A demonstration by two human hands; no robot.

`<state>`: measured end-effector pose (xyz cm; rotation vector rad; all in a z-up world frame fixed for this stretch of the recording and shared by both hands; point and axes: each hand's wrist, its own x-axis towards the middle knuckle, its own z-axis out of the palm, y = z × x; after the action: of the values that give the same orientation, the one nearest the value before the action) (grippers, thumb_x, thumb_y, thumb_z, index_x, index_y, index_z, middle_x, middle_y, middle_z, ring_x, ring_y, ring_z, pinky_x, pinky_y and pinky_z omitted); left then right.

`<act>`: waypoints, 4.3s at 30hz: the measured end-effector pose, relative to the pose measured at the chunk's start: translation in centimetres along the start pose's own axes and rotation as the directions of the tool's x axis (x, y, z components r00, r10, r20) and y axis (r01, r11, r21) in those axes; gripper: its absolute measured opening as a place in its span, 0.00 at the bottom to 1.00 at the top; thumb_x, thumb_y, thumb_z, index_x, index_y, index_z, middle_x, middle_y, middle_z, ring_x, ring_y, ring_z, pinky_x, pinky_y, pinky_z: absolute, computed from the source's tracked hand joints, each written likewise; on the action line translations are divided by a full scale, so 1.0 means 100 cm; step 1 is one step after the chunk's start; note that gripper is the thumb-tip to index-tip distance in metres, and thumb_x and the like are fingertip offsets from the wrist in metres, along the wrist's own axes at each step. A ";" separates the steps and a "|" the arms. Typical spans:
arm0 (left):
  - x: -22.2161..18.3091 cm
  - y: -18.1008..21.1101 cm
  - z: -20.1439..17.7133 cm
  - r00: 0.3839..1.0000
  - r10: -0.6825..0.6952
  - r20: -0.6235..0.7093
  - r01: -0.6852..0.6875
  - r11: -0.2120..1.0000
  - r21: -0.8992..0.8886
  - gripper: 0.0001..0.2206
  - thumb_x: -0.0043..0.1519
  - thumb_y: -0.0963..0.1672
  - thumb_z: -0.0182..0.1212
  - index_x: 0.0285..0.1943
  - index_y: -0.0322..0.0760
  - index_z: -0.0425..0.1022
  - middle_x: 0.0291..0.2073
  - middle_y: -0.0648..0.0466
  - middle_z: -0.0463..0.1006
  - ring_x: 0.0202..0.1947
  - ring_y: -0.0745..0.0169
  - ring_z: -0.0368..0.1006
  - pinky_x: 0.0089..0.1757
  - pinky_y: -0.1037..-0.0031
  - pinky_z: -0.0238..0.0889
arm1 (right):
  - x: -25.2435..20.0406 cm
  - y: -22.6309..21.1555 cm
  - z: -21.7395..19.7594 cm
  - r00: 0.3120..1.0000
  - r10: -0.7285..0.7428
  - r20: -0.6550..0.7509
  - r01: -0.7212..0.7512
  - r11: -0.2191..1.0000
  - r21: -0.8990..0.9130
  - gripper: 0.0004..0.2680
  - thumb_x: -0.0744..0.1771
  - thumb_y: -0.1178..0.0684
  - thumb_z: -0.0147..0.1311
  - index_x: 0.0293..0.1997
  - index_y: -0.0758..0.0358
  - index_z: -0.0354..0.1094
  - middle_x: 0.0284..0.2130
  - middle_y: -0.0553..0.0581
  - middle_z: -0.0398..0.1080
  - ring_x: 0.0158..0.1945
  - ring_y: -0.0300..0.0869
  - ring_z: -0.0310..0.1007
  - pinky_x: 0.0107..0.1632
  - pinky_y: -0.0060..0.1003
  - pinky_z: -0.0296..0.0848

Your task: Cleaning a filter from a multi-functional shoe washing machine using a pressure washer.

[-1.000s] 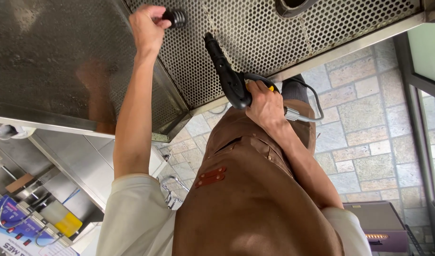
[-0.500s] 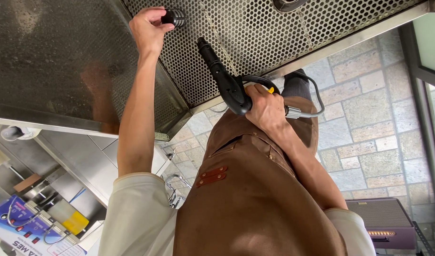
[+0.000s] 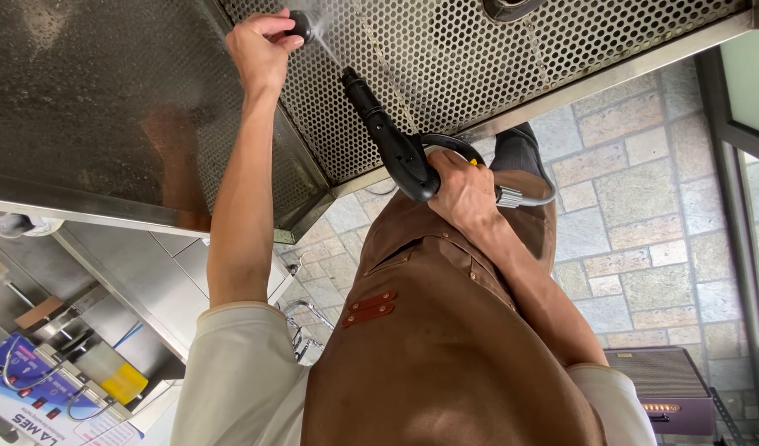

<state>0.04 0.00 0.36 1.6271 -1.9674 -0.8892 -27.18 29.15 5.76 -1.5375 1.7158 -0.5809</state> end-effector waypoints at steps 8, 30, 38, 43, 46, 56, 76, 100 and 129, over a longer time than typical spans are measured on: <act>-0.002 0.004 -0.002 1.000 -0.002 0.018 0.001 1.000 0.020 0.13 0.49 0.32 0.76 0.42 0.33 0.86 0.44 0.50 0.86 0.40 0.63 0.85 0.41 0.77 0.78 | 0.000 -0.002 -0.007 0.995 0.086 0.041 -0.084 0.995 -0.047 0.13 0.63 0.47 0.65 0.44 0.67 0.73 0.33 0.61 0.78 0.29 0.53 0.80 0.35 0.49 0.78; -0.006 0.027 0.008 0.976 -0.216 -0.024 0.218 0.966 0.140 0.17 0.50 0.38 0.81 0.47 0.31 0.83 0.38 0.46 0.86 0.37 0.59 0.84 0.41 0.70 0.80 | -0.008 -0.002 -0.013 0.999 0.001 -0.039 0.000 1.000 0.012 0.11 0.63 0.53 0.66 0.41 0.68 0.70 0.35 0.61 0.77 0.31 0.54 0.79 0.35 0.47 0.79; -0.010 0.020 0.010 0.971 -0.228 -0.077 0.231 0.973 0.028 0.15 0.49 0.36 0.79 0.45 0.34 0.85 0.39 0.49 0.87 0.36 0.61 0.85 0.42 0.74 0.81 | -0.010 0.011 0.007 1.000 -0.002 0.001 0.002 1.000 -0.015 0.11 0.61 0.56 0.64 0.43 0.70 0.70 0.40 0.62 0.78 0.31 0.51 0.81 0.35 0.45 0.81; -0.011 0.014 0.011 0.978 -0.192 -0.082 0.186 0.980 -0.071 0.14 0.49 0.35 0.78 0.44 0.33 0.86 0.41 0.49 0.87 0.38 0.62 0.85 0.43 0.75 0.83 | -0.002 0.005 0.000 0.996 0.052 0.068 -0.049 0.998 -0.043 0.13 0.62 0.55 0.63 0.48 0.70 0.71 0.39 0.62 0.78 0.27 0.50 0.80 0.29 0.45 0.79; -0.015 0.018 0.009 0.974 -0.215 -0.074 0.212 0.976 -0.047 0.14 0.50 0.35 0.78 0.44 0.33 0.85 0.41 0.49 0.87 0.38 0.63 0.85 0.43 0.75 0.82 | -0.005 0.002 0.000 0.995 0.067 0.080 -0.064 0.997 -0.031 0.12 0.64 0.51 0.63 0.46 0.69 0.71 0.38 0.61 0.78 0.27 0.51 0.79 0.29 0.46 0.78; -0.011 0.018 0.011 0.984 -0.168 -0.063 0.162 0.983 -0.084 0.14 0.49 0.34 0.77 0.44 0.32 0.86 0.41 0.50 0.86 0.39 0.63 0.85 0.42 0.76 0.79 | -0.005 0.003 -0.003 0.998 0.002 -0.062 -0.002 1.000 -0.007 0.12 0.65 0.48 0.63 0.47 0.66 0.72 0.40 0.60 0.79 0.33 0.51 0.81 0.36 0.46 0.80; -0.012 0.022 0.004 0.978 0.083 0.193 -0.109 0.986 0.126 0.18 0.54 0.32 0.71 0.52 0.36 0.86 0.54 0.50 0.82 0.45 0.60 0.82 0.44 0.74 0.78 | -0.007 0.001 -0.013 0.997 -0.008 -0.074 0.005 0.999 -0.036 0.12 0.64 0.52 0.66 0.43 0.71 0.71 0.37 0.65 0.78 0.30 0.52 0.80 0.34 0.44 0.80; -0.023 0.010 0.007 0.986 -0.169 -0.006 0.169 0.985 0.030 0.15 0.52 0.36 0.77 0.48 0.35 0.85 0.39 0.49 0.87 0.37 0.65 0.84 0.41 0.77 0.80 | -0.025 0.007 -0.010 0.999 0.007 -0.032 -0.008 0.999 -0.032 0.14 0.64 0.47 0.64 0.46 0.68 0.73 0.37 0.58 0.78 0.29 0.51 0.79 0.34 0.47 0.79; -0.028 -0.003 0.021 0.946 -0.322 0.042 0.325 0.943 -0.072 0.22 0.50 0.36 0.79 0.54 0.35 0.79 0.42 0.50 0.85 0.40 0.64 0.83 0.43 0.73 0.81 | -0.023 0.011 -0.007 0.999 0.037 -0.034 -0.038 0.999 -0.030 0.13 0.65 0.46 0.64 0.43 0.67 0.71 0.39 0.61 0.77 0.31 0.52 0.80 0.33 0.46 0.79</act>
<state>-0.58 3.13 -1.07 1.9344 -1.6850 -1.1023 -28.40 31.47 5.84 -1.5215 1.7826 -0.5661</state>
